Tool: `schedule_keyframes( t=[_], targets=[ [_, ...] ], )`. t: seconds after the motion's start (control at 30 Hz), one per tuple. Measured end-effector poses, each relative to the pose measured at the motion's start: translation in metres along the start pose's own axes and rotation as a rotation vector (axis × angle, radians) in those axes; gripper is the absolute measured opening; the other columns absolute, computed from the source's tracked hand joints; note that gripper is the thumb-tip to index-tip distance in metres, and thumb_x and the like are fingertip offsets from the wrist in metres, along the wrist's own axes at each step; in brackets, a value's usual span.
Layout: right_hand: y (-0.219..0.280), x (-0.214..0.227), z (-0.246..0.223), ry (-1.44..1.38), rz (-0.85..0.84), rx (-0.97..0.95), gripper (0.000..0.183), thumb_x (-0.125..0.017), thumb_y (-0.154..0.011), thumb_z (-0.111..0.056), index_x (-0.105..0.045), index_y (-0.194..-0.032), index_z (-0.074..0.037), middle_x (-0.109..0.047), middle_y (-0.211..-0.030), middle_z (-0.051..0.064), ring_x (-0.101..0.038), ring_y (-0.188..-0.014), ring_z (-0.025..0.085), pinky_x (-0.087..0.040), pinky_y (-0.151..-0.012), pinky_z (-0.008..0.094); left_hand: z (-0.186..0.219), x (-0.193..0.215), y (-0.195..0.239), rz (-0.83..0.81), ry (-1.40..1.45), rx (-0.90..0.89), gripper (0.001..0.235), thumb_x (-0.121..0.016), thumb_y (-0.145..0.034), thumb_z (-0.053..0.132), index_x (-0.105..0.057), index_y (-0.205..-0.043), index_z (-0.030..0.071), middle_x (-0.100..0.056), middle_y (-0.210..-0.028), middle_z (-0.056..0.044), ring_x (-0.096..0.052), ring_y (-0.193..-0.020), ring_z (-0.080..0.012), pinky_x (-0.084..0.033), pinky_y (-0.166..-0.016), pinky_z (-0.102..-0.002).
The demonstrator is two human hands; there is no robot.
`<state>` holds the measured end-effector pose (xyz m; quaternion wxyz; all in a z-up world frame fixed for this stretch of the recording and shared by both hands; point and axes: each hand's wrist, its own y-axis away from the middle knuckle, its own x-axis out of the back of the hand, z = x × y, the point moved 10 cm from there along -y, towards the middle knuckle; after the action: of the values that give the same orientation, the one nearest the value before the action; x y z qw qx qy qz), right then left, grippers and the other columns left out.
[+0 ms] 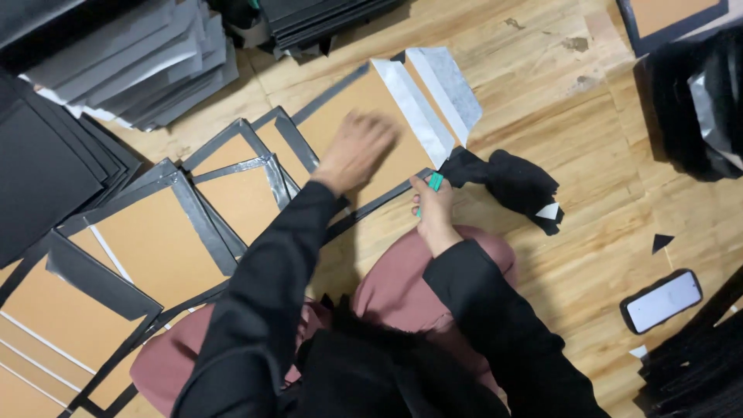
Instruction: Using a small hand tool to press down the edges or adhesive strips on cardboard folder components to ensure proper finishing.
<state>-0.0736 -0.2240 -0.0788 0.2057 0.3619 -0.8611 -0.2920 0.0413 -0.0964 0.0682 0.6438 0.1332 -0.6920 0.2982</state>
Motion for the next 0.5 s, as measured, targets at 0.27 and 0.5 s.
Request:
schedule_keyframes(
  t=[0.27, 0.5],
  targets=[
    [-0.007, 0.005, -0.013, 0.059, 0.075, 0.146, 0.033, -0.073, -0.067, -0.009, -0.049, -0.090, -0.006, -0.051, -0.060, 0.003, -0.047, -0.037, 0.010, -0.031, -0.024, 0.020, 0.064, -0.056, -0.079, -0.436, -0.178, -0.196, 0.039, -0.066, -0.069, 0.024, -0.058, -0.106, 0.017, -0.064, -0.097, -0.004, -0.059, -0.092, -0.0246, -0.027, -0.096, -0.055],
    [-0.006, 0.016, -0.025, -0.223, 0.089, -0.114, 0.025, -0.063, -0.063, -0.025, -0.040, -0.055, -0.019, -0.035, -0.048, -0.008, -0.040, -0.041, 0.004, -0.028, -0.039, 0.014, 0.035, -0.040, -0.003, -0.006, -0.032, -0.133, 0.041, -0.048, -0.086, 0.024, -0.047, -0.125, 0.014, -0.048, -0.126, -0.007, -0.041, -0.120, -0.0231, -0.028, -0.101, -0.044]
  ],
)
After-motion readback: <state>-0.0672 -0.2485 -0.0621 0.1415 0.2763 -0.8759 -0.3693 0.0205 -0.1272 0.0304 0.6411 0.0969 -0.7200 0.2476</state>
